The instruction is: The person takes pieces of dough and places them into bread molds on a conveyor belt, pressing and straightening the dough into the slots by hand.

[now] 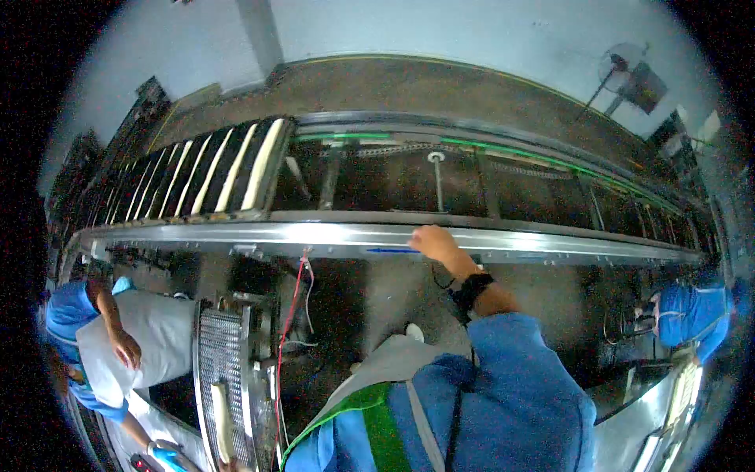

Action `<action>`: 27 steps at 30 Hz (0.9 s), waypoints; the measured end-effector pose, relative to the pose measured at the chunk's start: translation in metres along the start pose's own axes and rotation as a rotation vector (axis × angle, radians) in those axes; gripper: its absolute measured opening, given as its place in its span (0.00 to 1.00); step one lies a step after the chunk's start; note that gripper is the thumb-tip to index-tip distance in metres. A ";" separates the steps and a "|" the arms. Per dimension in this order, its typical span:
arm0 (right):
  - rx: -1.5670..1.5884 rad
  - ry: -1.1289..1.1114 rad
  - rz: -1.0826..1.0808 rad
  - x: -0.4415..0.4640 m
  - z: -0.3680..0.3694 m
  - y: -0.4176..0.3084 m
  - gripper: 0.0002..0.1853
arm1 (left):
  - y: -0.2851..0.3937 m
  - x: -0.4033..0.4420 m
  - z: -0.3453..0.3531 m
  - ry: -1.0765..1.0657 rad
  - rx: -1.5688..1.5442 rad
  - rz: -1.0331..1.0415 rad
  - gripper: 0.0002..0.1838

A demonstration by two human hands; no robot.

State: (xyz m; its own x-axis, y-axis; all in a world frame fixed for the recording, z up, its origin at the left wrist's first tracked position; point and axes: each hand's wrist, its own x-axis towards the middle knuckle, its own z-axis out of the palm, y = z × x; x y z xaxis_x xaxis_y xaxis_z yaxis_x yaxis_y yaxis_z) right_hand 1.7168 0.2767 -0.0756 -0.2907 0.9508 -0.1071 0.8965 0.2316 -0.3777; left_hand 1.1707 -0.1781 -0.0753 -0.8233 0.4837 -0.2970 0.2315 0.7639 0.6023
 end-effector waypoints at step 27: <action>-0.190 0.053 0.371 -0.178 -0.002 0.182 0.13 | 0.374 -0.018 0.187 -0.415 -0.610 0.686 0.28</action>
State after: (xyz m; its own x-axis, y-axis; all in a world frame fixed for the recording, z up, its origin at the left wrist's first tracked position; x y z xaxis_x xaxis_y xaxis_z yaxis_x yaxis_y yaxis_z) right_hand 1.9321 0.1499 -0.1236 0.0771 0.9850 -0.1543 0.9843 -0.0999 -0.1455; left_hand 1.3690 0.1782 0.0168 -0.3393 0.9362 0.0917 0.1870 -0.0284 0.9819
